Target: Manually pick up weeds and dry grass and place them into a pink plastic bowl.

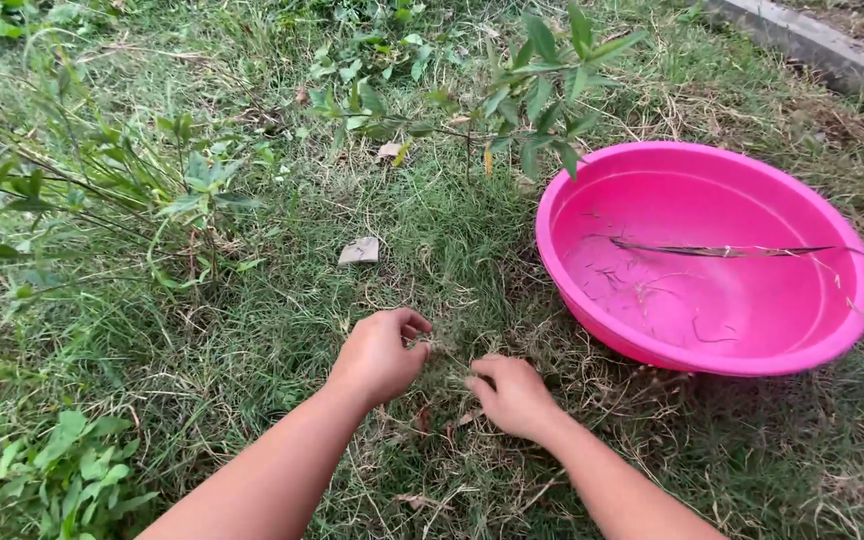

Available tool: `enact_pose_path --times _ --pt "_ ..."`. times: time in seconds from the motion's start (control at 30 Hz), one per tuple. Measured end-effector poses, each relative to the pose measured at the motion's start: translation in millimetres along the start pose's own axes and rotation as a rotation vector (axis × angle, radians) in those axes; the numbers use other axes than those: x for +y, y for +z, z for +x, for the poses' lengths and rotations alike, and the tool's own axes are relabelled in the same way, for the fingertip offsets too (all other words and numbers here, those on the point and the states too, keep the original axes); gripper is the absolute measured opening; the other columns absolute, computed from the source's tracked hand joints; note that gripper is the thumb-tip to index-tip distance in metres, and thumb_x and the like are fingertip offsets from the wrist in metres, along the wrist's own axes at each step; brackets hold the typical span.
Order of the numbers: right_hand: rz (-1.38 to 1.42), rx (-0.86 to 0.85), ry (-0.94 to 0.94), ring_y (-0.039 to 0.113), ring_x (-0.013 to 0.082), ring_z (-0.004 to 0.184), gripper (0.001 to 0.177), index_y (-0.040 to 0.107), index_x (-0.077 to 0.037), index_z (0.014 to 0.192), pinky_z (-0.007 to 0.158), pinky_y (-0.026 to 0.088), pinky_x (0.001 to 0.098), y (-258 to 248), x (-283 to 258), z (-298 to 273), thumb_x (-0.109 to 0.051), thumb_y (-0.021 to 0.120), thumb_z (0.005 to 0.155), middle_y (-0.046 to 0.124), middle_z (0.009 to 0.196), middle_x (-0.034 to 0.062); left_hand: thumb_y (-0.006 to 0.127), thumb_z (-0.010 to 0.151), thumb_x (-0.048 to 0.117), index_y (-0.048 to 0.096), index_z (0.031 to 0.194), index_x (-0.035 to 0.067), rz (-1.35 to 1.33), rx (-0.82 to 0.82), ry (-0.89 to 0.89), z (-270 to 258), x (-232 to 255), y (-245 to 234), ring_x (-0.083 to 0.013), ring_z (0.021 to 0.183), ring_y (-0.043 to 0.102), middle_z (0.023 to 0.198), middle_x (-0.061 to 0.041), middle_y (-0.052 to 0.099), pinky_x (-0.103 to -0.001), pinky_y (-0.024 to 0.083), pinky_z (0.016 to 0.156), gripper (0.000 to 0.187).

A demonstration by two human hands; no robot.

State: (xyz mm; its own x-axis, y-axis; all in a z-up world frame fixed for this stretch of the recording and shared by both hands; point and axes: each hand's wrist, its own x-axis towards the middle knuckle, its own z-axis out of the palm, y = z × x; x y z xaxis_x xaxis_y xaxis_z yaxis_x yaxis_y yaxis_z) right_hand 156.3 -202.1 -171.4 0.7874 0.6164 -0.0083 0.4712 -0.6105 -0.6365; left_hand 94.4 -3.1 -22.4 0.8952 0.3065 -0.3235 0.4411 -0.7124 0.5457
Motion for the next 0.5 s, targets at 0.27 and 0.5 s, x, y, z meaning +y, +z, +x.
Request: enact_pose_path --times 0.27,0.5 --pt "0.461 0.006 0.367 0.046 0.0139 0.072 0.025 0.068 -0.003 0.092 0.066 0.040 0.0330 -85.9 -17.0 -19.5 -0.026 0.059 0.100 0.051 0.074 0.0004 0.074 0.088 0.031 0.051 0.145 0.033 0.222 -0.268 0.119 7.9 12.5 45.5 -0.0271 0.142 0.046 0.156 -0.003 0.044 -0.061 0.027 0.113 0.061" --pt "0.521 0.136 0.171 0.049 0.0087 0.077 0.022 0.065 -0.003 0.088 0.071 0.043 0.0271 -112.6 -32.9 -39.9 -0.022 0.058 0.098 0.052 0.078 -0.0033 0.068 0.091 0.028 0.053 0.142 0.028 0.013 -0.124 0.239 23.7 19.0 52.0 -0.0245 0.140 0.051 0.150 -0.005 0.052 -0.046 0.039 0.119 0.054"
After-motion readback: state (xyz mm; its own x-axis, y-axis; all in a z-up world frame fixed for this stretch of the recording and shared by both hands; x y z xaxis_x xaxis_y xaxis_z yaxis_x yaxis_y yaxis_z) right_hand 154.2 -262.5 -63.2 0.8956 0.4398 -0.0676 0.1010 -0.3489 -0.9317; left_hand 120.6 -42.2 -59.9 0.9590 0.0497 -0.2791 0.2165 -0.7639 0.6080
